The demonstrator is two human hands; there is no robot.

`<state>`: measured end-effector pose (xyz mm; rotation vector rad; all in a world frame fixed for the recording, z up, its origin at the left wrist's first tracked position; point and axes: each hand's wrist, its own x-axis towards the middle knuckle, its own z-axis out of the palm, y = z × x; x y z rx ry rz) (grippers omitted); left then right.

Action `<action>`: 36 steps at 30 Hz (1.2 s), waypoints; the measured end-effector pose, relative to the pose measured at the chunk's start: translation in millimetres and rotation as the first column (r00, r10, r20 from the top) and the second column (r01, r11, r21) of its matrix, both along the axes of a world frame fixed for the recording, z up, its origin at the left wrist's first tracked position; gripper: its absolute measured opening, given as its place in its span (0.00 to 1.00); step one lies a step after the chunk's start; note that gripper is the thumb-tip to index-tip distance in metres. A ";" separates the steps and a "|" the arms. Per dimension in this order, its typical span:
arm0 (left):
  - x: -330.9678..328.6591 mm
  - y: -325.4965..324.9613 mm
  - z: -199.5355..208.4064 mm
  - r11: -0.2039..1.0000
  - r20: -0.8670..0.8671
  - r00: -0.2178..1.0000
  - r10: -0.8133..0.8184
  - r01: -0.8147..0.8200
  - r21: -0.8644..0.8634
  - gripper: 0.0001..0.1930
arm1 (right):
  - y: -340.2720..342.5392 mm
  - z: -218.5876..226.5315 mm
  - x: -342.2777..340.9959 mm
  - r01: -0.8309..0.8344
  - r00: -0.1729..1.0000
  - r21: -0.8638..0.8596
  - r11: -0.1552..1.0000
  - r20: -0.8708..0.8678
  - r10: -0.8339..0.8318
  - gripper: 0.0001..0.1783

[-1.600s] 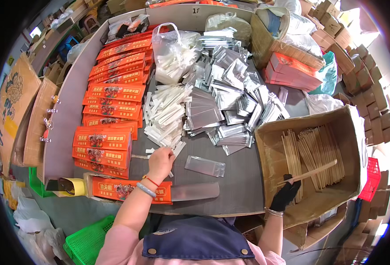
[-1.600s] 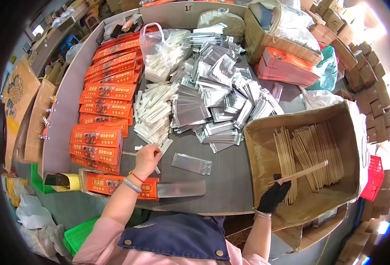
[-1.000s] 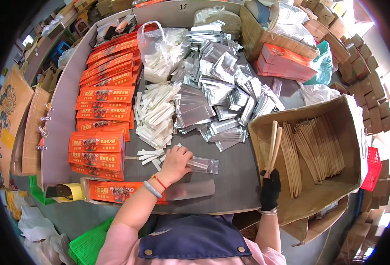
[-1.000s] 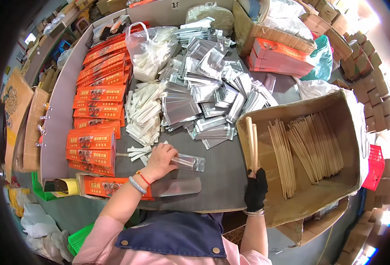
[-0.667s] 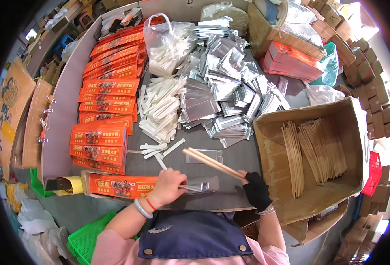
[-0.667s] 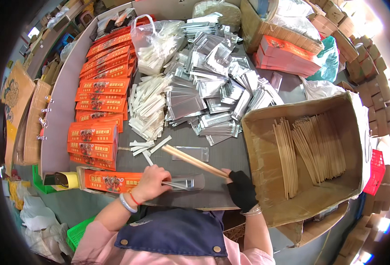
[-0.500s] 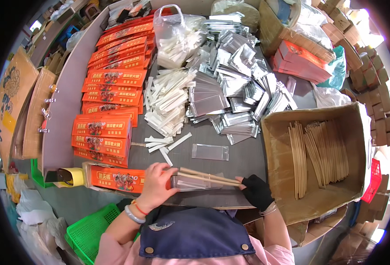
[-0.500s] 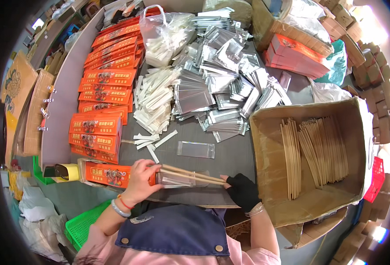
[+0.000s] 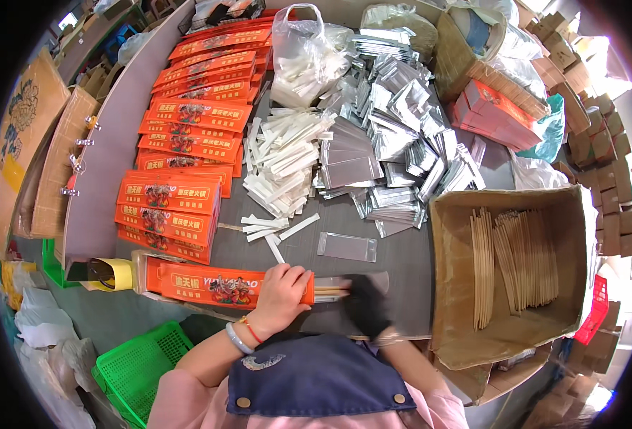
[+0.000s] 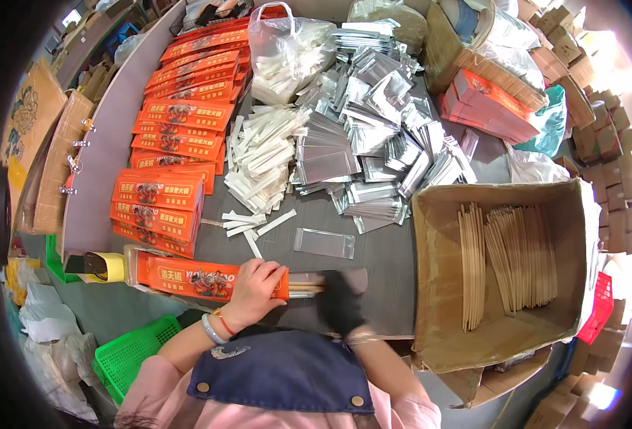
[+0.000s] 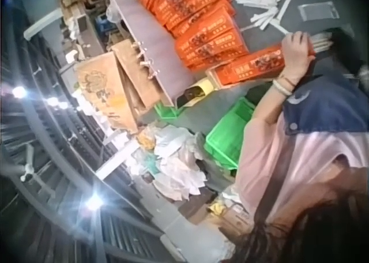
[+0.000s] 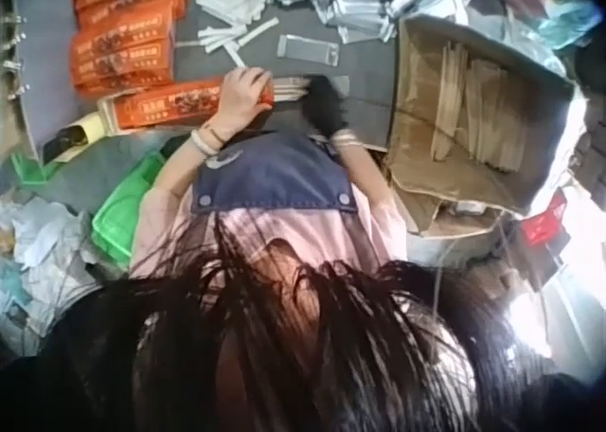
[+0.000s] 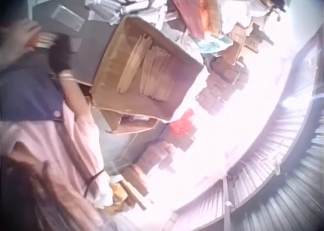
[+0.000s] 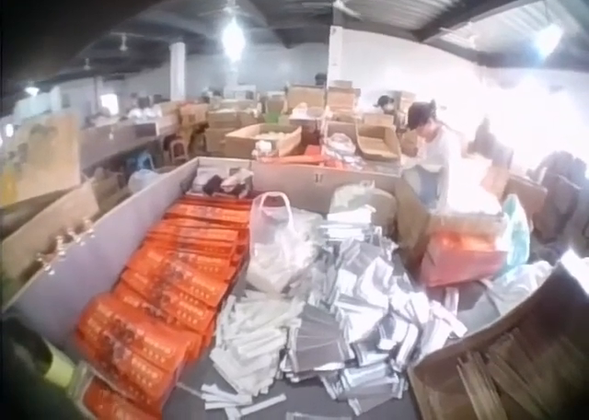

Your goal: Packaging wooden sticks into silver sleeves and placing them into red boxes on a production line.

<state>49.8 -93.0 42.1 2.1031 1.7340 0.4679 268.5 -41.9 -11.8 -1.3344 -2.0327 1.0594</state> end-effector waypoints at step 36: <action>-42.3 -27.7 -20.2 0.883 0.076 0.884 0.460 -0.448 -0.136 0.51 | 18.4 86.1 14.2 -0.417 0.828 0.091 0.904 0.447 0.337 0.34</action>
